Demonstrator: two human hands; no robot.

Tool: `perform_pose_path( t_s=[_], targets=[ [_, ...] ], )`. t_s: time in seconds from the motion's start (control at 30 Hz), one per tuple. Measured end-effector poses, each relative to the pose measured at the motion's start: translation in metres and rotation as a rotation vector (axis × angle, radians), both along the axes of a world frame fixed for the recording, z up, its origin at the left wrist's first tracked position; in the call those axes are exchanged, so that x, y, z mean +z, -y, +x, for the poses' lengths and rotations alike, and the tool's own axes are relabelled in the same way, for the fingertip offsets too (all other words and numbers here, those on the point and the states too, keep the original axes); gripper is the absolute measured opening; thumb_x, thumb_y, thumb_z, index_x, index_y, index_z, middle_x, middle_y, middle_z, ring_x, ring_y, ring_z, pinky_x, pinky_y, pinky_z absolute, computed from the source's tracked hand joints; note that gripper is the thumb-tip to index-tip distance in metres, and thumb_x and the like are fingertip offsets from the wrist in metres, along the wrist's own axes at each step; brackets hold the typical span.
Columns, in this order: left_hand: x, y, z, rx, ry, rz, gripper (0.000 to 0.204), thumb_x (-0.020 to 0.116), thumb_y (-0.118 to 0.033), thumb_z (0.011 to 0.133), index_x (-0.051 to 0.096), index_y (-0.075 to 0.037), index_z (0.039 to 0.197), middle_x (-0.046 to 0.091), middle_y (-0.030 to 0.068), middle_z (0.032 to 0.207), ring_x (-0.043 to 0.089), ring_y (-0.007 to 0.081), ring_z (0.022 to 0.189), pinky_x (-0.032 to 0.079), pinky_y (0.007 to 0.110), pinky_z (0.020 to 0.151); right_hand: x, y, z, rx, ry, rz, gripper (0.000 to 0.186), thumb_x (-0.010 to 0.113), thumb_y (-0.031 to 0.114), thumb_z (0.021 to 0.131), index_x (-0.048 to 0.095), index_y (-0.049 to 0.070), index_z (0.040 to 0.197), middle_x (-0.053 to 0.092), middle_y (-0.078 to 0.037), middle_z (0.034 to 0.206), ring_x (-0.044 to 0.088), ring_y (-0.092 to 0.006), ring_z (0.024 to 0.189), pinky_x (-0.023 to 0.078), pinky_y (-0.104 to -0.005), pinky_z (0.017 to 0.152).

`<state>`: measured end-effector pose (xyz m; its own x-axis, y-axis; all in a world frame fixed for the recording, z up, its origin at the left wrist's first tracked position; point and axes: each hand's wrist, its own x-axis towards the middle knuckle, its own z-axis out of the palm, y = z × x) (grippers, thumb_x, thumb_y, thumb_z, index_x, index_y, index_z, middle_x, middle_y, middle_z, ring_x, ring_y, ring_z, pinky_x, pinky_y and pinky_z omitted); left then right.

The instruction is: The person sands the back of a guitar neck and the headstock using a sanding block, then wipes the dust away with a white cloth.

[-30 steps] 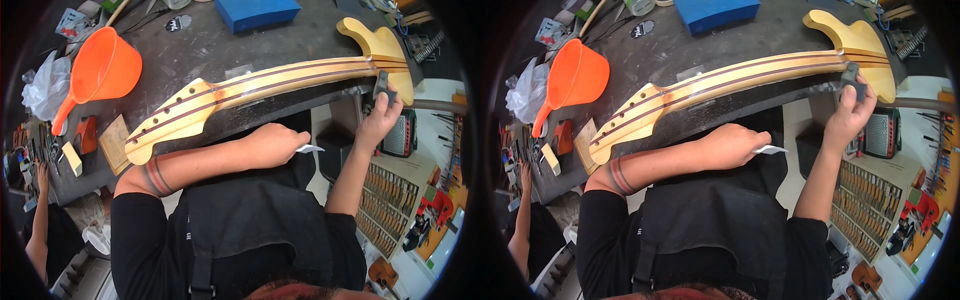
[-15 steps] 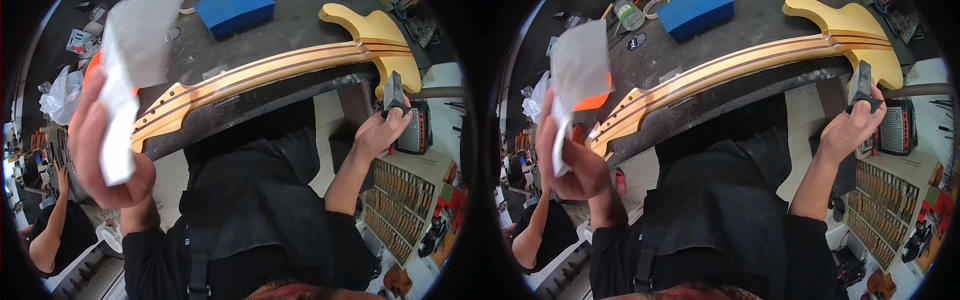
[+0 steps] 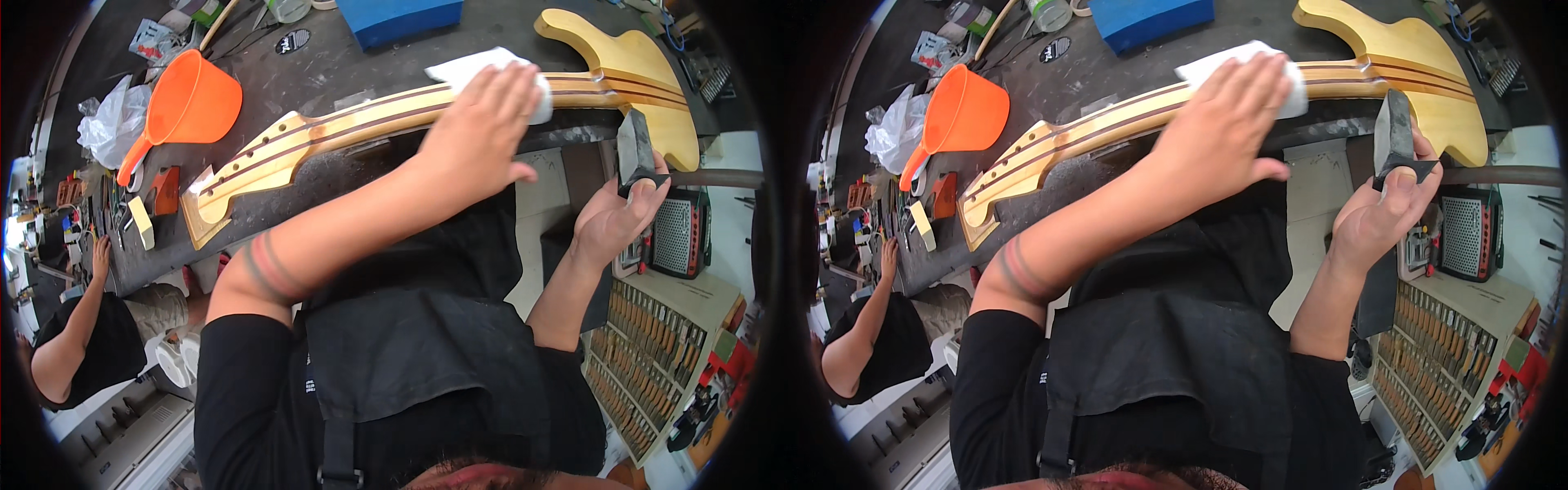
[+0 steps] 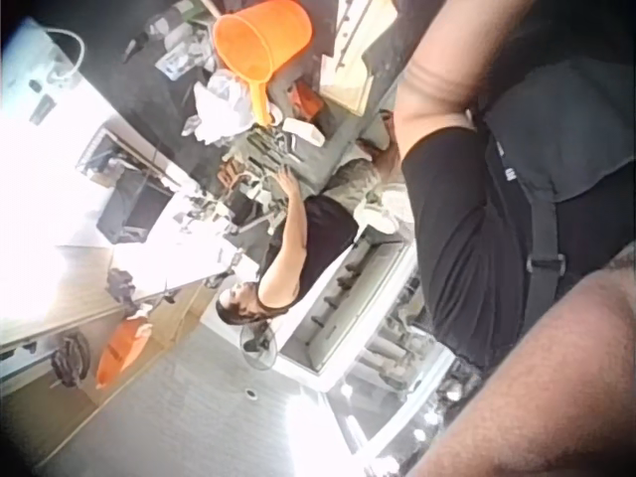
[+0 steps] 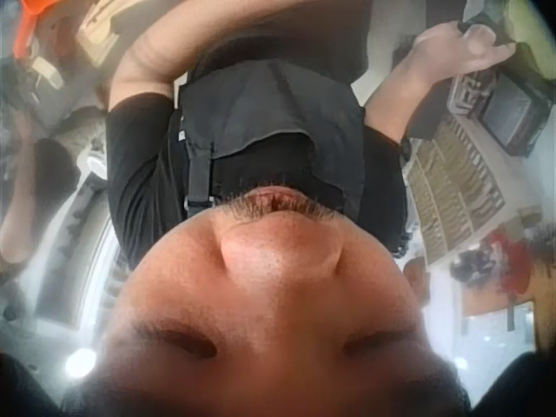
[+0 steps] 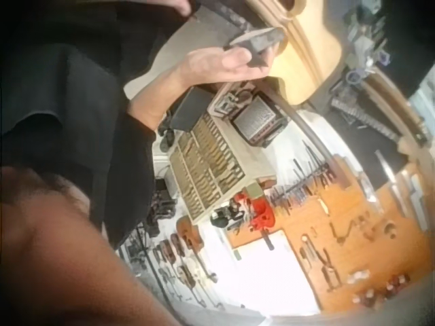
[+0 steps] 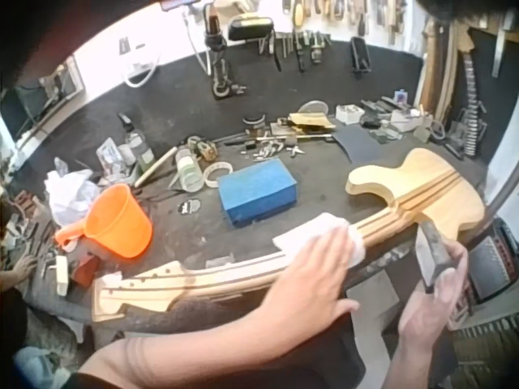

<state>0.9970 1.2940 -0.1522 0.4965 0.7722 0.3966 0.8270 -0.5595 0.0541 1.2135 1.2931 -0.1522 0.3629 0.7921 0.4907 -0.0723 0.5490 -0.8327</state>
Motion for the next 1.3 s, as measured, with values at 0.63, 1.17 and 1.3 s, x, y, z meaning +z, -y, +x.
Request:
perform_pose_path(
  t_s=[0.63,1.17,1.3],
  targets=[
    [0.004,-0.009,0.003,-0.099,-0.061,0.085,0.054,0.073,-0.018,0.096,0.072,0.005,0.145,0.068,0.0212,0.158,0.062,0.0352,0.153,0.047,0.049,0.130,-0.023,-0.011,0.027,-0.031,-0.007,0.004,0.062,0.061,0.041,0.112,0.053,-0.006,0.152,0.063,-0.021,0.148,0.060,-0.0341,0.141,0.042,-0.0498,0.129],
    [-0.013,0.019,0.012,-0.475,0.598,-0.149,0.020,0.075,-0.013,0.076,0.066,-0.009,0.093,0.061,0.0071,0.097,0.063,0.0285,0.091,0.046,0.042,0.077,0.008,-0.004,0.056,0.636,-0.575,-0.289,0.088,0.057,0.065,0.112,0.046,-0.002,0.169,0.049,-0.040,0.166,0.060,-0.0477,0.135,0.047,-0.0584,0.119],
    [-0.005,0.022,-0.006,-0.353,0.777,-0.399,0.033,0.073,0.008,0.078,0.073,-0.006,0.108,0.068,0.0100,0.107,0.068,0.0319,0.093,0.053,0.042,0.083,-0.003,-0.006,0.040,0.787,-0.725,-0.442,0.087,0.051,0.067,0.115,0.049,-0.004,0.166,0.054,-0.041,0.161,0.064,-0.0500,0.133,0.053,-0.0553,0.114]
  ],
)
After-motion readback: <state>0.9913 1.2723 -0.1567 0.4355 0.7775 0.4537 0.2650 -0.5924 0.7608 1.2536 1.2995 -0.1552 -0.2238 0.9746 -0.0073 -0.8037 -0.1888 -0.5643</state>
